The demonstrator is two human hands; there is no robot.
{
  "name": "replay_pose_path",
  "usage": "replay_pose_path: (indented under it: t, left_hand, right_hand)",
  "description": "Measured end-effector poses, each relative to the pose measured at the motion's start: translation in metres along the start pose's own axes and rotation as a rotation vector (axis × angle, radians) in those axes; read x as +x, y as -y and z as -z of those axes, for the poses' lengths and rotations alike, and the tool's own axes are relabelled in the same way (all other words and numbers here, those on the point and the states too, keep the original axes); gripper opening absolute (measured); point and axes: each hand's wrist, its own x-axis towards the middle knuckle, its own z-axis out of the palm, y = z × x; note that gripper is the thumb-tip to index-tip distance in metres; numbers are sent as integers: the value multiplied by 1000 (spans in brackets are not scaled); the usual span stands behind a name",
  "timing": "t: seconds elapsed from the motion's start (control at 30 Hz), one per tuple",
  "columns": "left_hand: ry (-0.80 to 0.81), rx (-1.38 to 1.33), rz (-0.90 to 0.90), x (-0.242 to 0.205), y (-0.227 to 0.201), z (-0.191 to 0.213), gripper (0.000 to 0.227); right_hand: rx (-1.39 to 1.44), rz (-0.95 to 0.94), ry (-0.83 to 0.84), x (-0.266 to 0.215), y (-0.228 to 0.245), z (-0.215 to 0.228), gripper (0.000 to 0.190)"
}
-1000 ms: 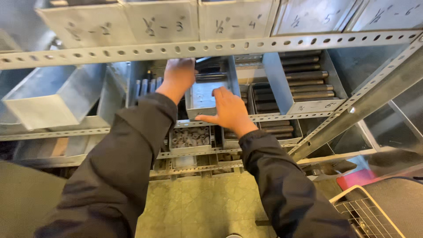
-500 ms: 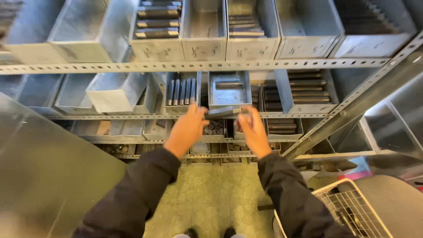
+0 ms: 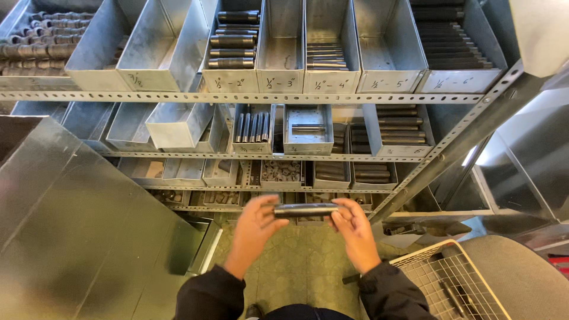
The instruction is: The person picks up metal tubes from a shelf and places them into a basket sitting on a chair, repeating the process several times.
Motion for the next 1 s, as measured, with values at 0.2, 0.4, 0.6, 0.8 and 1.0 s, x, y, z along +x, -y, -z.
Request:
replay_pose_path:
  t: [0.2,0.4,0.6,0.8,1.0]
  left_hand:
    - [-23,-379,134,-43,10,-19,56]
    - [67,-345,32,-39,22,-17,47]
    - [276,-251,84,-48,8,-10,50]
    - [456,-205,124,-51,47,-27,40]
    - [616,-17,278,-66,53,-53,35]
  right_hand:
    - [74,81,-4,-47,-4,14,37]
    - [47,211,-77,-77,-12,16,37]
    - [4,119,-223,-137,6,-3,52]
    - [57,12,-443,-195,-42,-12,37]
    - [109,-194,-606,-259,-62,-32,29]
